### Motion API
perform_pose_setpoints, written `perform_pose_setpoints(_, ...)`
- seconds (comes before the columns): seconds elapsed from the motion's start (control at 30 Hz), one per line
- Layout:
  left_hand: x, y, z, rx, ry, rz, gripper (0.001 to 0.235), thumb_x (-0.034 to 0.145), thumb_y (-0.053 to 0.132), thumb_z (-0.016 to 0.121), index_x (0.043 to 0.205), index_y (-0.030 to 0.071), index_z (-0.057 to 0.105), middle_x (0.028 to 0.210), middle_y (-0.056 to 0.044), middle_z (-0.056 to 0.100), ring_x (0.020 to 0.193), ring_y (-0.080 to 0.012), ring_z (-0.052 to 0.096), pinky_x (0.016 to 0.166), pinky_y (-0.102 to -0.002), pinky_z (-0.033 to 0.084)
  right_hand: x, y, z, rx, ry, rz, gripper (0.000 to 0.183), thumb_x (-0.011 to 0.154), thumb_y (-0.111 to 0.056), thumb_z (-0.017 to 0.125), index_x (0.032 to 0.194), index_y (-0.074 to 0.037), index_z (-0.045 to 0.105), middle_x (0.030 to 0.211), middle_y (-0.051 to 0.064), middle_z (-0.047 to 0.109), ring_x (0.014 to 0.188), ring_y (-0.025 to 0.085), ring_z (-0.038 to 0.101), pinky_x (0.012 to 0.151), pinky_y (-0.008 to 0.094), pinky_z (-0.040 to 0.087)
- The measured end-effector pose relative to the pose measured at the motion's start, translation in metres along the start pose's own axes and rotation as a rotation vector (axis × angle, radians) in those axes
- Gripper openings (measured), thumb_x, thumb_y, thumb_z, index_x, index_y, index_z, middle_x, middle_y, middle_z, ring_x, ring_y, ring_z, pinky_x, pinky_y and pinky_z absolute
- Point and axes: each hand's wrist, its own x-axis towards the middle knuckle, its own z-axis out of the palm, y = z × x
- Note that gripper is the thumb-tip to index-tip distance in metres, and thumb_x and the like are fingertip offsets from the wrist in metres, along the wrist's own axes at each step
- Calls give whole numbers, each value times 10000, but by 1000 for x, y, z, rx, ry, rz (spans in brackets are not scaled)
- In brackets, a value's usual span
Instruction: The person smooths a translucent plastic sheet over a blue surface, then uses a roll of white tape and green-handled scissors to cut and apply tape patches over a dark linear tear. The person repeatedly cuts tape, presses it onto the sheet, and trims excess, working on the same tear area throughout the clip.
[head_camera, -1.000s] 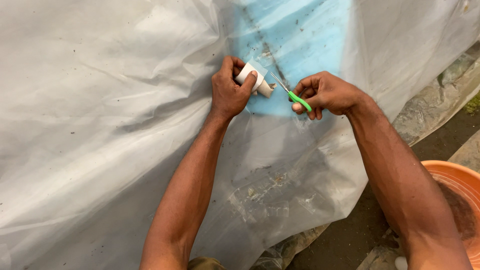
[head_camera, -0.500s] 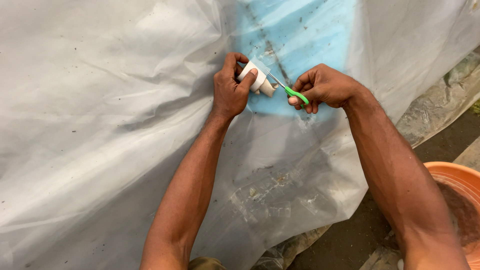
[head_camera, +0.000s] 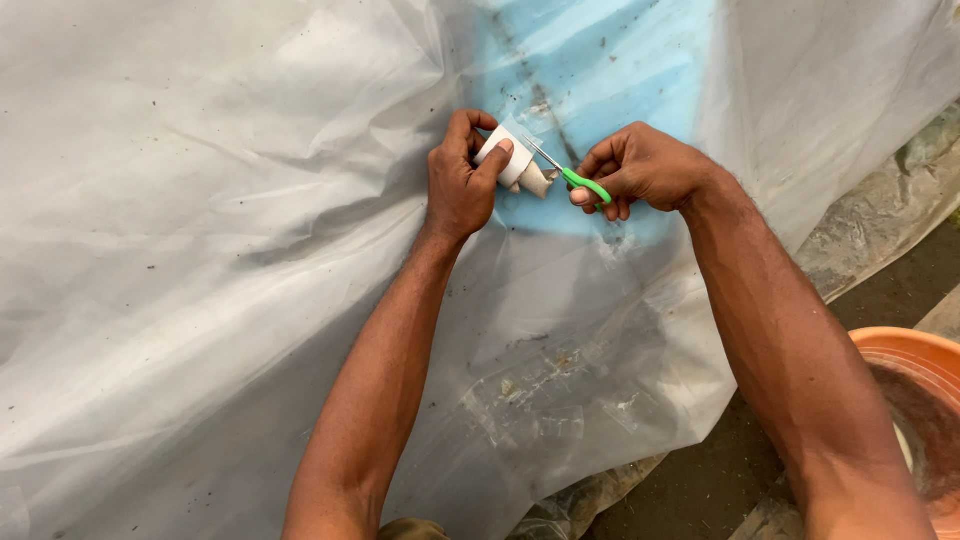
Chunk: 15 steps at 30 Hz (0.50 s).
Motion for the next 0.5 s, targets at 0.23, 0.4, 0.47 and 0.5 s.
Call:
perform_pose_setpoints(0.23, 0, -2, 1, 28, 6, -3, 227, 940, 173, 643, 1119, 43, 593, 669, -43, 652, 623, -122, 644, 585, -309, 507, 1, -2, 4, -20, 40, 10, 261, 741, -165, 884, 898, 14, 776, 669, 89, 719, 475, 117, 602, 426, 262, 501)
perform_pose_setpoints(0.4, -1, -1, 1, 23, 11, 8, 218, 943, 174, 642, 1108, 40, 589, 697, -67, 692, 651, -138, 680, 611, -313, 534, -1, -3, 7, -1, 61, 24, 242, 738, -144, 884, 894, 11, 782, 655, 85, 711, 454, 112, 566, 418, 258, 478)
perform_pose_setpoints(0.47, -1, 0, 0, -12, 0, 11, 203, 959, 176, 630, 1098, 38, 575, 743, -81, 725, 696, -143, 721, 635, -315, 567, 0, -5, 7, -2, 64, 20, 241, 736, -144, 887, 889, 11, 783, 647, 80, 704, 448, 109, 556, 417, 257, 470)
perform_pose_setpoints(0.5, -1, 0, 0, -29, -5, 14, 196, 967, 177, 623, 1092, 37, 568, 766, -89, 741, 718, -145, 741, 647, -316, 584, 1, -6, 8, -1, 64, 14, 242, 735, -145, 890, 887, 10, 783, 642, 77, 698, 447, 107, 553, 417, 256, 467)
